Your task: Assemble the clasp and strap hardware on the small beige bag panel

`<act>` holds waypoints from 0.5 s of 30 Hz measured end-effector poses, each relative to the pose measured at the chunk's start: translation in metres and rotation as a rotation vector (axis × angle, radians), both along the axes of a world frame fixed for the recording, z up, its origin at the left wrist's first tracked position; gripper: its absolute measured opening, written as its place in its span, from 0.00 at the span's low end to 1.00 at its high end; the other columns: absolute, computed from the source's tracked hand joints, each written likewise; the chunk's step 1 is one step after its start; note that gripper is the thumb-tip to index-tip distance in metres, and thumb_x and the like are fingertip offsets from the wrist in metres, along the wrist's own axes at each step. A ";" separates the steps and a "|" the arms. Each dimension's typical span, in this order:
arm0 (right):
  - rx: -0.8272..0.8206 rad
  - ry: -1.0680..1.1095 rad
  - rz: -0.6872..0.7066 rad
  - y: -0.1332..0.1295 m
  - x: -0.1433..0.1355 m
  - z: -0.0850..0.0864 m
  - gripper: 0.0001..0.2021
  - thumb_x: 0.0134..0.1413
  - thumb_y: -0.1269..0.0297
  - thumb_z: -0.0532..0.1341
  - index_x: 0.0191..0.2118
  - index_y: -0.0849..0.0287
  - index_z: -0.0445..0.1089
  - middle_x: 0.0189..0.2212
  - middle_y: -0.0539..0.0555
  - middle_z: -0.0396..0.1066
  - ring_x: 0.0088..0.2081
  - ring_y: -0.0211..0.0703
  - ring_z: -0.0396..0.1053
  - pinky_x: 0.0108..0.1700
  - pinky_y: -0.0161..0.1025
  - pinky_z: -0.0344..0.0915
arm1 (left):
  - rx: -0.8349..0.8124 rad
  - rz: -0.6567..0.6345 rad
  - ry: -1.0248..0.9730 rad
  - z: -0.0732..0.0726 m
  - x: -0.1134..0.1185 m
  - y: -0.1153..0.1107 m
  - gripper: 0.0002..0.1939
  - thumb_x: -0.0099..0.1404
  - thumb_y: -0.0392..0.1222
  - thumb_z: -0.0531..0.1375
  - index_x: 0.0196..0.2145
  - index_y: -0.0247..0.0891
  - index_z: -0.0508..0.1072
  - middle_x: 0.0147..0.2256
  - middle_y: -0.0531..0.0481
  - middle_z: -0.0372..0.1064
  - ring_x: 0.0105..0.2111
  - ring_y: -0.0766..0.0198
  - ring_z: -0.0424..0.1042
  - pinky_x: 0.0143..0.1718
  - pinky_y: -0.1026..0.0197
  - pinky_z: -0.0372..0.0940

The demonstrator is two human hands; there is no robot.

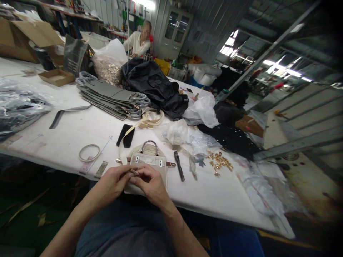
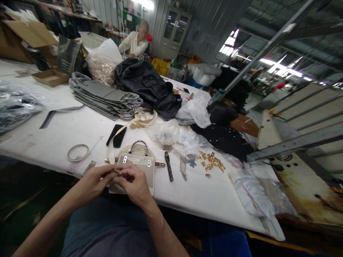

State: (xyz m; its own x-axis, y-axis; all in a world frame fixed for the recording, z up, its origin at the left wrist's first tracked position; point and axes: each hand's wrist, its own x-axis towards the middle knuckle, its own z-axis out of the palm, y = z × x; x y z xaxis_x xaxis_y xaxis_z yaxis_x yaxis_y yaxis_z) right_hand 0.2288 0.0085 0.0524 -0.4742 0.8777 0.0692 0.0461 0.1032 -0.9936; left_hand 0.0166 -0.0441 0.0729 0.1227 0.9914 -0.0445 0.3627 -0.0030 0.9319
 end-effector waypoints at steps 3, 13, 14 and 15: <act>0.000 -0.076 -0.108 0.006 0.007 -0.003 0.12 0.60 0.53 0.81 0.41 0.55 0.86 0.38 0.53 0.82 0.37 0.44 0.76 0.41 0.40 0.73 | -0.018 0.024 -0.027 -0.004 0.004 0.003 0.18 0.84 0.50 0.58 0.39 0.41 0.81 0.36 0.50 0.78 0.37 0.57 0.75 0.40 0.58 0.65; -0.050 -0.136 -0.115 0.023 0.010 -0.001 0.12 0.68 0.52 0.75 0.39 0.56 0.85 0.33 0.52 0.81 0.33 0.43 0.74 0.38 0.40 0.67 | 0.028 0.196 0.165 -0.014 0.027 0.012 0.23 0.83 0.54 0.56 0.33 0.40 0.77 0.32 0.45 0.77 0.35 0.53 0.75 0.40 0.54 0.59; -0.042 -0.153 -0.121 0.024 0.010 -0.002 0.11 0.70 0.53 0.74 0.39 0.56 0.85 0.32 0.51 0.81 0.33 0.43 0.74 0.37 0.40 0.67 | 0.019 0.216 0.231 -0.017 0.027 0.011 0.24 0.84 0.55 0.56 0.32 0.40 0.76 0.31 0.45 0.77 0.34 0.53 0.75 0.40 0.54 0.59; -0.019 -0.178 -0.133 0.026 0.009 -0.004 0.10 0.70 0.55 0.73 0.39 0.56 0.85 0.33 0.51 0.81 0.33 0.43 0.74 0.37 0.40 0.67 | 0.005 0.236 0.304 -0.019 0.028 0.009 0.26 0.85 0.56 0.56 0.31 0.40 0.76 0.30 0.44 0.77 0.33 0.52 0.75 0.39 0.54 0.58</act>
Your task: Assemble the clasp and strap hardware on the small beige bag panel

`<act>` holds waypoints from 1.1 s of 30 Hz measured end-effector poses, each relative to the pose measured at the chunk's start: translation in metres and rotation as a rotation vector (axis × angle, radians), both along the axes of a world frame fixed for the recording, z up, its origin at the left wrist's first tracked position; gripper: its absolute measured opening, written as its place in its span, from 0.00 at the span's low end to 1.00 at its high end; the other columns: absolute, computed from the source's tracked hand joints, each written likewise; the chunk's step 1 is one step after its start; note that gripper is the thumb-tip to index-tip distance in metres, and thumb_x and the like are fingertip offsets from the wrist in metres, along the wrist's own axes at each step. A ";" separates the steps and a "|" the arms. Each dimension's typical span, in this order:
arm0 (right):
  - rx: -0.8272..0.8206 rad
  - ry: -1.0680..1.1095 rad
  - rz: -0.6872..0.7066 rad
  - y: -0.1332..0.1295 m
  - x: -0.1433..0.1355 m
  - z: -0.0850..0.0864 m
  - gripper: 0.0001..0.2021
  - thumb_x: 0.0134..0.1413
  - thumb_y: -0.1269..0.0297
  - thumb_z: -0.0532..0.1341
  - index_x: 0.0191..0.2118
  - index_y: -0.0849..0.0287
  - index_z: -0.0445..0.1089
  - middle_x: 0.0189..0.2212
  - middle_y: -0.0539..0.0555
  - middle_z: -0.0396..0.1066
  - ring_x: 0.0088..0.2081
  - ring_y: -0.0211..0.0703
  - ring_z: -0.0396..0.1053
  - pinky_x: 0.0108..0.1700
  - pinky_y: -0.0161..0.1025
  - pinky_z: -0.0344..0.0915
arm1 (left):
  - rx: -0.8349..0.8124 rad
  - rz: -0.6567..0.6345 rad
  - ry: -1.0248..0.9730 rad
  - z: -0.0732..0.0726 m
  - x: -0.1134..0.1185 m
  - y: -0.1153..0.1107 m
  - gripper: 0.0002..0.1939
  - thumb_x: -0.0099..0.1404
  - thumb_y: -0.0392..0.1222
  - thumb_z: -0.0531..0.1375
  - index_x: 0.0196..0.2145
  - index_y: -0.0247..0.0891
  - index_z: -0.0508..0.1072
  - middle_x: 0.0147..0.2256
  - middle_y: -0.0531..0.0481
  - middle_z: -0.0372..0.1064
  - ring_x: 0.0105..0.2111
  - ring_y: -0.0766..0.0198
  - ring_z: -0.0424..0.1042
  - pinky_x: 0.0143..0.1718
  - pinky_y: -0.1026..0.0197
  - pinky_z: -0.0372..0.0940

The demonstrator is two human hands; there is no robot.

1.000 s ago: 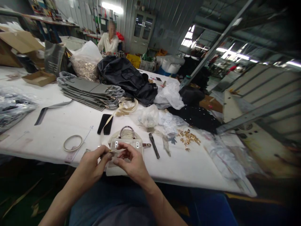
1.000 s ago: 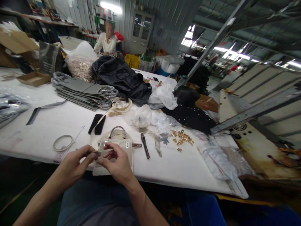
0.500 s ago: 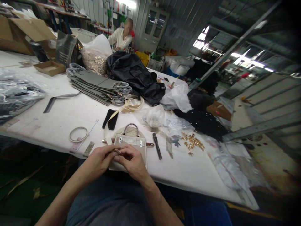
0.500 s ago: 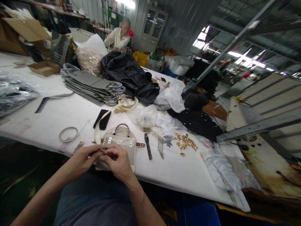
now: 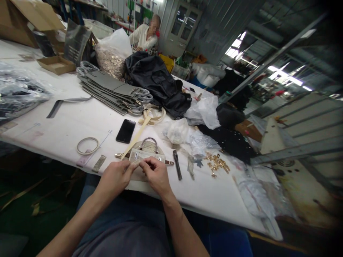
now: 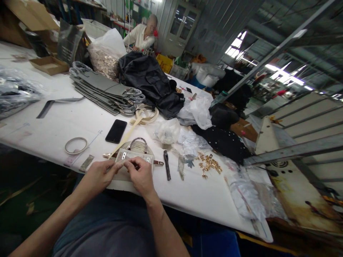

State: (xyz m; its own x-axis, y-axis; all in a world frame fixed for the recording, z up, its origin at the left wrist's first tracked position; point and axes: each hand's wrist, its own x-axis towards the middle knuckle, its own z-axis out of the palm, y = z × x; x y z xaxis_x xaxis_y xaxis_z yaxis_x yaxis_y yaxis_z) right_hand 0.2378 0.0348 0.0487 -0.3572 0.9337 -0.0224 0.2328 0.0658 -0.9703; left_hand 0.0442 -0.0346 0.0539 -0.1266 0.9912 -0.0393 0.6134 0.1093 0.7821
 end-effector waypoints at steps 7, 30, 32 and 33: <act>0.320 -0.223 -0.008 0.025 -0.016 -0.015 0.06 0.72 0.68 0.67 0.39 0.55 0.80 0.39 0.53 0.81 0.44 0.48 0.77 0.50 0.44 0.68 | -0.113 0.102 0.377 -0.007 0.009 0.006 0.23 0.86 0.59 0.60 0.38 0.42 0.81 0.36 0.41 0.82 0.40 0.43 0.82 0.36 0.52 0.55; 0.346 -0.360 0.109 0.061 -0.027 -0.028 0.06 0.71 0.70 0.68 0.38 0.56 0.79 0.39 0.55 0.82 0.44 0.51 0.77 0.53 0.47 0.70 | -0.281 0.093 0.446 -0.003 0.033 0.019 0.19 0.86 0.49 0.56 0.45 0.38 0.83 0.41 0.37 0.83 0.43 0.40 0.85 0.44 0.49 0.73; 0.343 -0.368 0.108 0.061 -0.029 -0.028 0.08 0.70 0.70 0.68 0.36 0.56 0.78 0.38 0.56 0.82 0.44 0.51 0.77 0.53 0.48 0.70 | -0.287 0.091 0.436 -0.003 0.033 0.020 0.20 0.86 0.49 0.56 0.45 0.37 0.84 0.41 0.36 0.83 0.44 0.40 0.85 0.45 0.50 0.73; 0.338 -0.367 0.095 0.060 -0.029 -0.028 0.06 0.69 0.70 0.69 0.37 0.56 0.78 0.38 0.56 0.82 0.44 0.51 0.77 0.54 0.48 0.71 | -0.289 0.089 0.429 -0.003 0.033 0.020 0.20 0.86 0.49 0.55 0.45 0.37 0.84 0.41 0.35 0.83 0.44 0.40 0.85 0.45 0.50 0.73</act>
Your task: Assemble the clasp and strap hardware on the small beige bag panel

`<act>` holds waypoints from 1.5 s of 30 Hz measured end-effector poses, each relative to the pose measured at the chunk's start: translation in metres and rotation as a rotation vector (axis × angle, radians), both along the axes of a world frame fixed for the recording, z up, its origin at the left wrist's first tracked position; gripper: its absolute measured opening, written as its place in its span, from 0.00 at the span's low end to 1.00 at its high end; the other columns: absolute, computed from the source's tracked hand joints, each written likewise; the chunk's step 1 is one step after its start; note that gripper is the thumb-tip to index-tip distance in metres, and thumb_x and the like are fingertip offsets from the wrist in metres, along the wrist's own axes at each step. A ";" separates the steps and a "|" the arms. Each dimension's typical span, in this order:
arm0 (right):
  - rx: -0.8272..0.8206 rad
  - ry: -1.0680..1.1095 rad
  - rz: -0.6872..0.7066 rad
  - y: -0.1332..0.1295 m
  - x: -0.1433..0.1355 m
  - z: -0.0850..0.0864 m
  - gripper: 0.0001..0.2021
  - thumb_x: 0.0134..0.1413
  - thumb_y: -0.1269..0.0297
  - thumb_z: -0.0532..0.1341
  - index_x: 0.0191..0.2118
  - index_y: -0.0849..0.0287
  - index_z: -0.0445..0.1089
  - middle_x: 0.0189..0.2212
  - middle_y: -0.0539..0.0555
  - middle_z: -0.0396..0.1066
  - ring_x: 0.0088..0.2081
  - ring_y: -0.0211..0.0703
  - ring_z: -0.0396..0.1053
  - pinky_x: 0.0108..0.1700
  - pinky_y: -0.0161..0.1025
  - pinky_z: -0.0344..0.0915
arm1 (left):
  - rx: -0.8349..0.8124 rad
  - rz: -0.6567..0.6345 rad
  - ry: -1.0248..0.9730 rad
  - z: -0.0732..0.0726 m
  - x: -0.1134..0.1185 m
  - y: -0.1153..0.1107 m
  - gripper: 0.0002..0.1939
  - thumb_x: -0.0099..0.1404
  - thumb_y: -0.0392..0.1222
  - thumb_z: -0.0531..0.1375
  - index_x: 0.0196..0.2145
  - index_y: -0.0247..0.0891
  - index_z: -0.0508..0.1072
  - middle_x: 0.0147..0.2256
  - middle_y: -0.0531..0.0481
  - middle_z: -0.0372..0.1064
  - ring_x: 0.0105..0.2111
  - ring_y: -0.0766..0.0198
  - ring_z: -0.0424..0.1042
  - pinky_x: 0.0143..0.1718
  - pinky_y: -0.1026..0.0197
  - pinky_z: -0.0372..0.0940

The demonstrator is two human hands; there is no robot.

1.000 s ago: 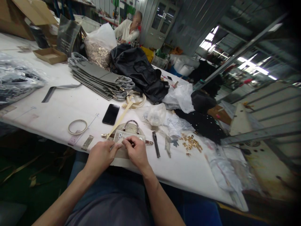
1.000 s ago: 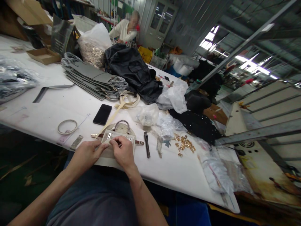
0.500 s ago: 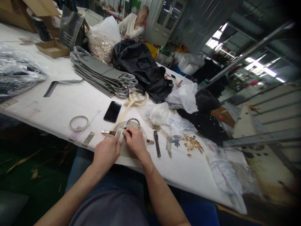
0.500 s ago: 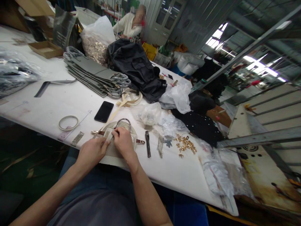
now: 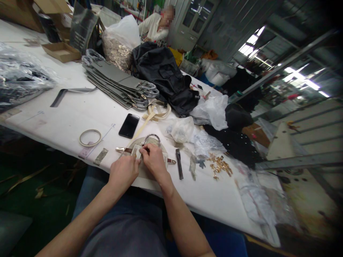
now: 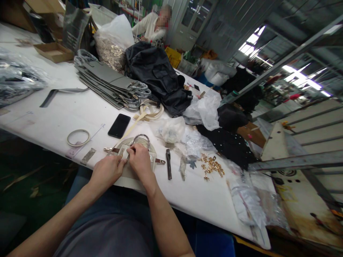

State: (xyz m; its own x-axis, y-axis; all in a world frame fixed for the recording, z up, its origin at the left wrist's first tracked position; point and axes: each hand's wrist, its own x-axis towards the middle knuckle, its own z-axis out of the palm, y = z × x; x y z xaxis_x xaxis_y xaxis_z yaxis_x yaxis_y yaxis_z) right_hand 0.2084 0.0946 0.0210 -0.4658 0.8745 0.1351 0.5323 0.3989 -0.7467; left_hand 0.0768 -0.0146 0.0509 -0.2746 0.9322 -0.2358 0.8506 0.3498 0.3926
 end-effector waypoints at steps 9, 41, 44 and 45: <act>0.033 0.145 0.070 -0.014 0.015 -0.003 0.04 0.72 0.65 0.71 0.45 0.53 0.87 0.44 0.56 0.82 0.47 0.49 0.80 0.55 0.46 0.75 | -0.031 -0.011 -0.069 0.000 -0.006 0.003 0.22 0.86 0.52 0.55 0.45 0.38 0.84 0.42 0.33 0.83 0.47 0.39 0.84 0.47 0.50 0.72; 0.205 -0.250 0.248 -0.011 0.008 0.013 0.12 0.76 0.68 0.66 0.38 0.54 0.86 0.44 0.56 0.81 0.40 0.46 0.77 0.42 0.45 0.71 | 0.038 -0.065 -0.137 -0.010 -0.009 -0.010 0.18 0.85 0.45 0.52 0.41 0.40 0.79 0.38 0.38 0.82 0.40 0.45 0.82 0.37 0.52 0.58; 0.224 -0.303 0.221 -0.012 0.002 0.010 0.13 0.75 0.68 0.66 0.34 0.55 0.84 0.42 0.57 0.80 0.37 0.46 0.74 0.38 0.45 0.67 | 0.111 -0.103 -0.304 -0.001 -0.015 -0.013 0.20 0.84 0.44 0.52 0.34 0.41 0.76 0.35 0.41 0.80 0.36 0.49 0.78 0.38 0.53 0.58; 0.230 -0.319 0.211 -0.012 -0.001 0.009 0.13 0.74 0.68 0.66 0.34 0.55 0.83 0.42 0.57 0.80 0.37 0.46 0.74 0.37 0.45 0.67 | 0.116 -0.120 -0.383 0.005 -0.017 -0.016 0.21 0.83 0.46 0.52 0.32 0.41 0.74 0.33 0.43 0.78 0.34 0.51 0.76 0.37 0.53 0.58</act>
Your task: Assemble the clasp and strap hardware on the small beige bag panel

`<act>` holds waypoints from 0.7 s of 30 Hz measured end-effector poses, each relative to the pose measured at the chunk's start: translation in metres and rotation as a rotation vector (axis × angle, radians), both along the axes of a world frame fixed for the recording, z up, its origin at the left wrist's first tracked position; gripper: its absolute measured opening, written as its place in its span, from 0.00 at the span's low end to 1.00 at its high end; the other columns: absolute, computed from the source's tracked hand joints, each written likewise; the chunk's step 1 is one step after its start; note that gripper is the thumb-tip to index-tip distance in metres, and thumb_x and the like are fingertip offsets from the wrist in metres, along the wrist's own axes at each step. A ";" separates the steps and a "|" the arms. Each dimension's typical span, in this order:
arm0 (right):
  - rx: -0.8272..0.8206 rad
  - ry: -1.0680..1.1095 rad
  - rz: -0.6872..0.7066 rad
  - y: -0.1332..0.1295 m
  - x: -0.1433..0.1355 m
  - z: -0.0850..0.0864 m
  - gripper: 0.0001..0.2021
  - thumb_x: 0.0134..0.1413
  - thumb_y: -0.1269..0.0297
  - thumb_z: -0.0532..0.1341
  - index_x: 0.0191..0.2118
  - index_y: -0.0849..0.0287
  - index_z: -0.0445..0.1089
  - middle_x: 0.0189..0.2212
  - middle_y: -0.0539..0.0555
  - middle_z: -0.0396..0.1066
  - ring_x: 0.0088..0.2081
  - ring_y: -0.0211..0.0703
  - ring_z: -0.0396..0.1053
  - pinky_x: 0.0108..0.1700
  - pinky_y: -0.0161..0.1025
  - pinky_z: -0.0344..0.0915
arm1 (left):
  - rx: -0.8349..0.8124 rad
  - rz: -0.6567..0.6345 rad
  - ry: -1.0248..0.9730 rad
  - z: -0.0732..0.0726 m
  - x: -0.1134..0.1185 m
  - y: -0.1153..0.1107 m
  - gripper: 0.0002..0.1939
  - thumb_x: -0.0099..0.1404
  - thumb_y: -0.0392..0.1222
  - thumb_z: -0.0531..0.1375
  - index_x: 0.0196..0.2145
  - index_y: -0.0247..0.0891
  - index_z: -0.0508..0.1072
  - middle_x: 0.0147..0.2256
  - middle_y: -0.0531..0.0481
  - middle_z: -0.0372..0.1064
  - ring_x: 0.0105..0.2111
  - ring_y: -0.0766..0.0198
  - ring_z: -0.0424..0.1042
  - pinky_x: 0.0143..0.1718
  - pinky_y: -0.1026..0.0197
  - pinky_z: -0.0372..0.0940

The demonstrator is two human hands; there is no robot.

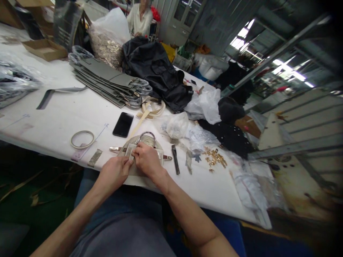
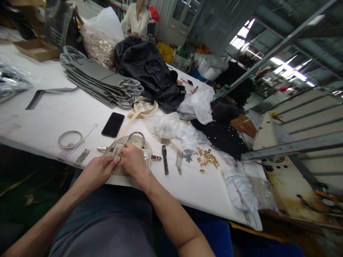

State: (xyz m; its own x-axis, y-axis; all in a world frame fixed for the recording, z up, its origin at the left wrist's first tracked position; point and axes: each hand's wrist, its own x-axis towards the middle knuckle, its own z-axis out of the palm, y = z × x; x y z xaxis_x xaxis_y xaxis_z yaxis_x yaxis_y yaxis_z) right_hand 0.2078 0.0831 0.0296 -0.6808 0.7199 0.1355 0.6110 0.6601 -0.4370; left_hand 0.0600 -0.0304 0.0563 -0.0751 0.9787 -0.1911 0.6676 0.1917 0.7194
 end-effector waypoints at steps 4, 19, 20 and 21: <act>-0.012 -0.019 -0.028 0.005 0.000 0.000 0.14 0.75 0.65 0.67 0.34 0.55 0.84 0.42 0.57 0.80 0.39 0.47 0.76 0.41 0.44 0.71 | -0.007 -0.083 -0.116 0.027 -0.005 -0.020 0.23 0.82 0.56 0.54 0.32 0.45 0.73 0.27 0.49 0.71 0.29 0.53 0.71 0.33 0.53 0.56; 0.046 0.127 -0.032 -0.071 0.018 -0.016 0.44 0.78 0.41 0.66 0.85 0.56 0.51 0.83 0.67 0.54 0.82 0.66 0.56 0.84 0.70 0.53 | 0.129 -0.104 0.002 0.038 -0.086 -0.021 0.19 0.84 0.57 0.56 0.40 0.43 0.76 0.34 0.51 0.77 0.35 0.54 0.76 0.41 0.54 0.63; 0.040 0.151 -0.029 -0.073 0.022 -0.015 0.44 0.77 0.42 0.67 0.85 0.57 0.52 0.83 0.67 0.55 0.81 0.66 0.57 0.84 0.70 0.54 | 0.128 -0.111 -0.032 0.039 -0.083 -0.018 0.19 0.83 0.58 0.56 0.41 0.43 0.77 0.35 0.51 0.78 0.35 0.55 0.76 0.42 0.55 0.64; 0.029 0.188 -0.036 -0.074 0.026 -0.013 0.44 0.76 0.43 0.68 0.84 0.57 0.54 0.82 0.67 0.58 0.81 0.66 0.58 0.83 0.68 0.56 | 0.123 -0.119 -0.063 0.039 -0.081 -0.016 0.19 0.83 0.58 0.56 0.42 0.43 0.78 0.35 0.52 0.78 0.36 0.56 0.76 0.42 0.56 0.64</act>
State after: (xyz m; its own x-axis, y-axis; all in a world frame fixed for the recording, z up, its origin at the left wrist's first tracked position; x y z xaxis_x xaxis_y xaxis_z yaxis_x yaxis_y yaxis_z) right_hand 0.2342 0.0087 0.0165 -0.6153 0.7374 0.2788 0.5439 0.6531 -0.5270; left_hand -0.0208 -0.0464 0.0956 0.0509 0.9963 -0.0699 0.6328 0.0220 0.7740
